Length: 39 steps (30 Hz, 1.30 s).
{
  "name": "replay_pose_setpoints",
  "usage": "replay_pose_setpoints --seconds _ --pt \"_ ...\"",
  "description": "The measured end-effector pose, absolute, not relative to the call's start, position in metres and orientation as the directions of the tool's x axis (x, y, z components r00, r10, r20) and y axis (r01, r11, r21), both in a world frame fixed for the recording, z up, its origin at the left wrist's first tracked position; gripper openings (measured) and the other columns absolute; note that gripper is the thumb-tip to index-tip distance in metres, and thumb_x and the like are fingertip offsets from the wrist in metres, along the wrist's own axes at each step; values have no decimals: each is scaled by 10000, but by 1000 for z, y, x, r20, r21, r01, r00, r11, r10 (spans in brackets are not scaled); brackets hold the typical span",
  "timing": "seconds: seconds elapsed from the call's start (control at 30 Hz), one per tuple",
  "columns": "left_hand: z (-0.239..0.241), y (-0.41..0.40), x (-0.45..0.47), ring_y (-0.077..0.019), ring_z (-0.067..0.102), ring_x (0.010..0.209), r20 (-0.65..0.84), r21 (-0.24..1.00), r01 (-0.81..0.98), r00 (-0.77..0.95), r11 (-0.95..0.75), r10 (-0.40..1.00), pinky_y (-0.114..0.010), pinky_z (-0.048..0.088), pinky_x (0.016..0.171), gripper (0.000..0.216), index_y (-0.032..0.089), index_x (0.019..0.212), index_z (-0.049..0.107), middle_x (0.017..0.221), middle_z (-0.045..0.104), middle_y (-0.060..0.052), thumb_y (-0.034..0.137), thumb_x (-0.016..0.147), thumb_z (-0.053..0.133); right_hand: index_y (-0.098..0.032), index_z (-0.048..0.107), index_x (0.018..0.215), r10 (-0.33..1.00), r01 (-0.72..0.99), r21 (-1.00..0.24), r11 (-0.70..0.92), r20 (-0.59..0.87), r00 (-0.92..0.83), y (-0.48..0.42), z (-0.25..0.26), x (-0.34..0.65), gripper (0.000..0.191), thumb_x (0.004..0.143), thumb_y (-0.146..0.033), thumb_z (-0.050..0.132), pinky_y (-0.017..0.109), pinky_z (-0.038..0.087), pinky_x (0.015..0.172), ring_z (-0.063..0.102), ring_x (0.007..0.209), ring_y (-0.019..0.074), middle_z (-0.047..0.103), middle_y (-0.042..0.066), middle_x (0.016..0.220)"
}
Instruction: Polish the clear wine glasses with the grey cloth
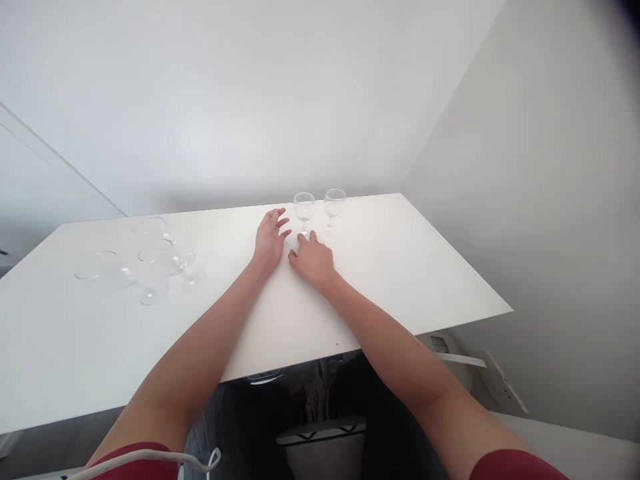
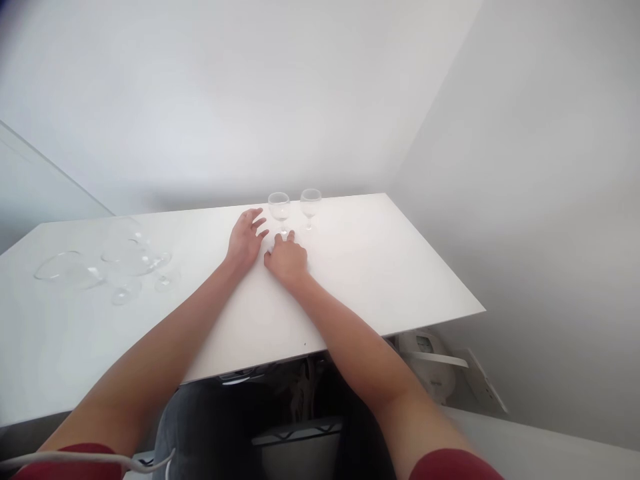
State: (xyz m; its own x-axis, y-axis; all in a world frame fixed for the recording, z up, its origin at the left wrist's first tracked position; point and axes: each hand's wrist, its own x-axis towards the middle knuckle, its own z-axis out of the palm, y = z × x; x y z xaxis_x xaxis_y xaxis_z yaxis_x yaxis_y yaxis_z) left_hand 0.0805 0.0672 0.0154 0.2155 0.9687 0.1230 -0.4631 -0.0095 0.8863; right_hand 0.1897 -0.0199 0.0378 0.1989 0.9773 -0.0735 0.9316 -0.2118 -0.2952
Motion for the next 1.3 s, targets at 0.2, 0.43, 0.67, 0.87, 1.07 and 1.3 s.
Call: replay_pose_setpoints --seconds 0.2,0.43,0.67,0.87,1.07,1.3 --pt "18 66 81 -214 620 1162 109 872 -489 209 7 972 -318 501 878 215 259 1017 704 1487 631 -65 471 988 724 -152 533 1545 974 930 -288 -226 -92 208 -20 38 189 545 1073 -419 474 411 586 845 791 1042 293 320 278 1786" --pt "16 68 82 -179 647 944 60 834 -549 179 49 982 -299 503 801 233 234 885 665 1119 715 -60 424 1019 688 -182 696 1060 968 899 -405 -169 103 229 -26 48 185 288 1045 -395 503 360 510 786 723 903 281 753 132 980" --pt "22 69 78 -103 348 506 34 766 -628 254 138 967 -255 357 486 556 215 623 379 606 324 38 401 1047 688 -215 475 627 841 327 -858 395 194 -505 -10 24 192 404 917 -426 662 277 364 645 431 612 124 469 -36 586" --pt "17 63 76 -91 245 482 40 835 -535 289 127 957 -242 279 427 645 223 572 267 570 188 59 364 1015 715 -170 614 644 830 -180 -978 102 184 -527 10 17 215 432 852 -501 798 249 366 530 487 546 106 574 -9 596" --pt "19 24 63 -84 243 504 138 945 -300 -4 -133 990 -255 224 453 668 209 549 295 560 250 45 394 988 762 -150 645 676 812 -191 -980 63 161 -561 7 16 217 395 856 -458 816 227 340 501 462 522 86 585 -10 598" --pt "28 -61 -17 -79 274 482 115 907 -318 -445 -276 888 -197 219 451 438 233 798 461 589 301 78 537 1027 678 -162 620 653 812 -154 -987 52 132 -569 4 20 214 397 857 -458 786 223 331 486 434 508 82 559 -17 582"
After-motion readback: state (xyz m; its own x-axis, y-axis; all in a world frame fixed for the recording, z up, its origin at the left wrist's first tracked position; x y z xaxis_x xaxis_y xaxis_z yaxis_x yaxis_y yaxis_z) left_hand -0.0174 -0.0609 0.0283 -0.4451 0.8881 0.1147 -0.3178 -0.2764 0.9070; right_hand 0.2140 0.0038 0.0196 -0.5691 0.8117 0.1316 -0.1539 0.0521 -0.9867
